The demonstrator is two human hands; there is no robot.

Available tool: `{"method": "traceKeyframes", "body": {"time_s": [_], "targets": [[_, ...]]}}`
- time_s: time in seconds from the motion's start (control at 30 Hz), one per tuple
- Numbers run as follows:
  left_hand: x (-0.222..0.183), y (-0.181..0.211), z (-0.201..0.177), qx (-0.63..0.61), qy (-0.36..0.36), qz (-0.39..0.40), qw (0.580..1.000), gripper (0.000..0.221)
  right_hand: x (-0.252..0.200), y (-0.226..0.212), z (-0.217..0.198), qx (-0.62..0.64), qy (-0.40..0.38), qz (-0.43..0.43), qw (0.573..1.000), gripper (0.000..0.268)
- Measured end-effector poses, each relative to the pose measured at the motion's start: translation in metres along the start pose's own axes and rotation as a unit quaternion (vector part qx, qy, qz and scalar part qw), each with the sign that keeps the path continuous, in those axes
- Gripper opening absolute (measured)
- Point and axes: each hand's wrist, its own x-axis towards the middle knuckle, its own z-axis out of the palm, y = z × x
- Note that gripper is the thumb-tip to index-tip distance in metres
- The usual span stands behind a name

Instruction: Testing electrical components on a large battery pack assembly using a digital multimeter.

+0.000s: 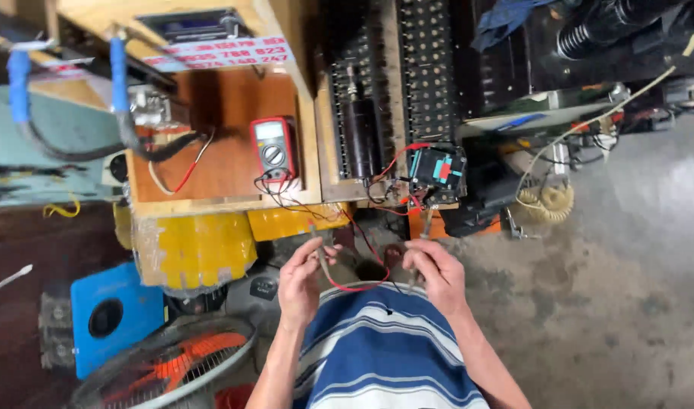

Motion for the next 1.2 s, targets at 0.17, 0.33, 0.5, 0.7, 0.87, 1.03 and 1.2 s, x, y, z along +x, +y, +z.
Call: {"method": "traceKeyframes", "body": {"time_s": [0.17, 0.33, 0.5, 0.7, 0.87, 1.03, 1.2], "targets": [[0.040, 0.006, 0.025, -0.017, -0.133, 0.001, 0.991, 0.036, -0.010, 0.019, 0.001, 0.087, 0.098, -0.037, 0.991, 0.024], [0.056, -0.003, 0.048, -0.077, -0.189, -0.039, 0.978, 0.027, 0.002, 0.001, 0.008, 0.172, 0.110, -0.074, 0.976, 0.040], [0.060, -0.034, 0.056, -0.095, -0.152, -0.061, 0.982, 0.022, 0.023, -0.027, -0.009, -0.078, 0.147, -0.111, 0.980, 0.037], [0.070, -0.026, 0.077, -0.058, -0.104, -0.010, 0.993, 0.023, 0.034, 0.030, -0.010, -0.127, 0.172, -0.101, 0.971, 0.023], [0.076, -0.023, 0.075, -0.068, -0.107, 0.008, 0.992, 0.021, 0.050, 0.048, -0.013, -0.009, 0.182, -0.123, 0.976, 0.038], [0.078, -0.025, 0.076, -0.033, -0.113, -0.012, 0.993, 0.021, 0.060, 0.029, -0.012, -0.025, 0.200, -0.033, 0.979, 0.026], [0.087, -0.018, 0.085, 0.096, -0.139, 0.017, 0.986, 0.024, 0.061, 0.038, -0.009, -0.083, 0.201, -0.047, 0.975, 0.024]]}}
